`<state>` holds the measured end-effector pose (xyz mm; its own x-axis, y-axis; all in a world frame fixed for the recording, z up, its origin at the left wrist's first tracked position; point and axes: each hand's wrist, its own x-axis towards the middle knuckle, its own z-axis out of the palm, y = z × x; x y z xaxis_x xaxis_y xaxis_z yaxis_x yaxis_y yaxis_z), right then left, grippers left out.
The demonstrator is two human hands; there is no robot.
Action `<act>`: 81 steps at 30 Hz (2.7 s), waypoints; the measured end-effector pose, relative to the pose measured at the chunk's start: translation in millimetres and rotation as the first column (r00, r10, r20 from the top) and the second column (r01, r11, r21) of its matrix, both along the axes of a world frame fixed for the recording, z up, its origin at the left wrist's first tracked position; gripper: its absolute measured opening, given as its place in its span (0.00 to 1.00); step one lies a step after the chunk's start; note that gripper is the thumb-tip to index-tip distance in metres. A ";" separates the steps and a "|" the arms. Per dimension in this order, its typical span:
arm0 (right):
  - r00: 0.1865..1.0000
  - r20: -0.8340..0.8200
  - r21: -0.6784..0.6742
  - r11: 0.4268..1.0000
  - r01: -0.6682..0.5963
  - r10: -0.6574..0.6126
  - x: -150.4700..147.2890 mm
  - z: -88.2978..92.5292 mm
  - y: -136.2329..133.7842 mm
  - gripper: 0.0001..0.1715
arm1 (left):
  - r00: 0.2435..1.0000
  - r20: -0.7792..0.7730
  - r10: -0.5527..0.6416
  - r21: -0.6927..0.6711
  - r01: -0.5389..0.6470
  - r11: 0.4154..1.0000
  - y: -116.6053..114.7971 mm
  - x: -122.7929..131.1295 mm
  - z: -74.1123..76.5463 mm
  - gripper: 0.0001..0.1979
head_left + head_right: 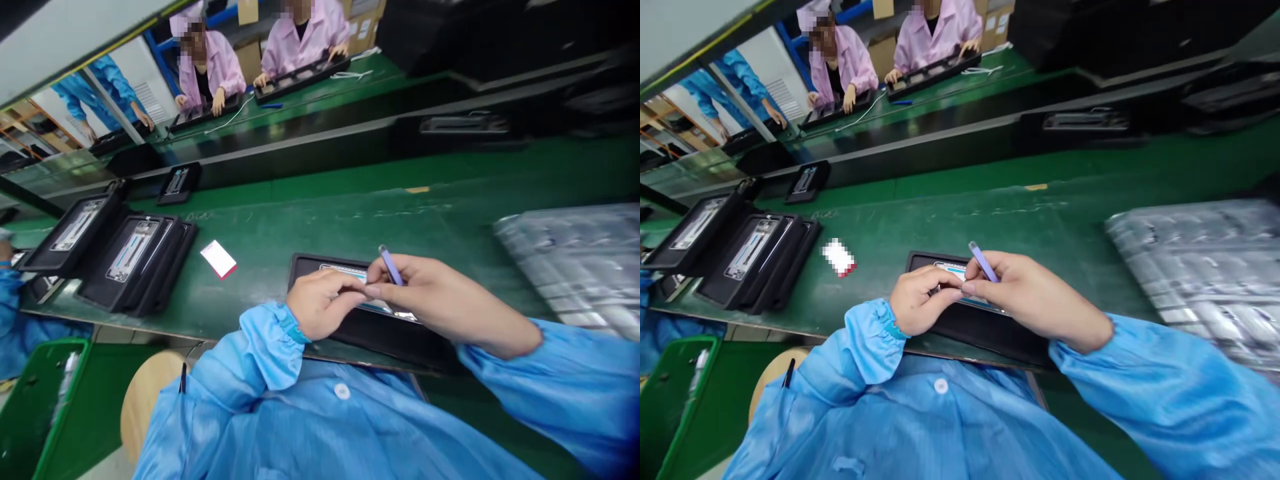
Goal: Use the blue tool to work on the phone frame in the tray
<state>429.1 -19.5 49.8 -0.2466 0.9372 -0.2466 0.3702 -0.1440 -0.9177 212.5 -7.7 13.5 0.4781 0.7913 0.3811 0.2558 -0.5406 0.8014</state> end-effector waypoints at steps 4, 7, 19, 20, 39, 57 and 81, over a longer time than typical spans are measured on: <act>1.000 0.025 0.040 0.999 0.010 -0.011 -9.4 0.4 11.7 0.36 | 0.997 -0.031 0.074 0.013 -0.074 0.997 0.5 -7.5 -1.8 0.07; 0.993 0.115 0.168 0.986 0.007 -0.026 -3.2 6.7 13.0 0.35 | 0.989 -0.075 0.130 0.074 -0.124 0.989 4.0 -5.4 -1.2 0.08; 0.836 0.506 0.727 0.627 -0.281 -0.213 28.3 -5.5 4.6 0.18 | 0.955 -0.287 0.071 0.129 -0.035 0.991 28.6 35.4 3.0 0.11; 0.830 0.507 0.737 0.616 -0.278 -0.232 28.8 -7.0 4.5 0.17 | 0.954 -0.291 0.069 0.123 -0.034 0.992 29.7 37.7 1.9 0.11; 0.663 0.708 0.659 0.565 -0.497 -0.243 53.5 -85.0 10.3 0.15 | 0.866 -0.497 0.055 0.081 -0.016 0.997 41.2 17.8 -30.4 0.14; 0.589 0.779 0.583 0.594 -0.555 -0.214 47.0 -87.3 9.2 0.13 | 0.819 -0.569 -0.072 -0.032 0.066 0.997 39.6 18.9 -29.1 0.18; 0.750 0.632 0.216 0.885 -0.413 0.195 51.6 -52.4 67.7 0.15 | 0.841 -0.539 -0.040 -0.037 0.024 0.999 40.7 18.8 -34.0 0.27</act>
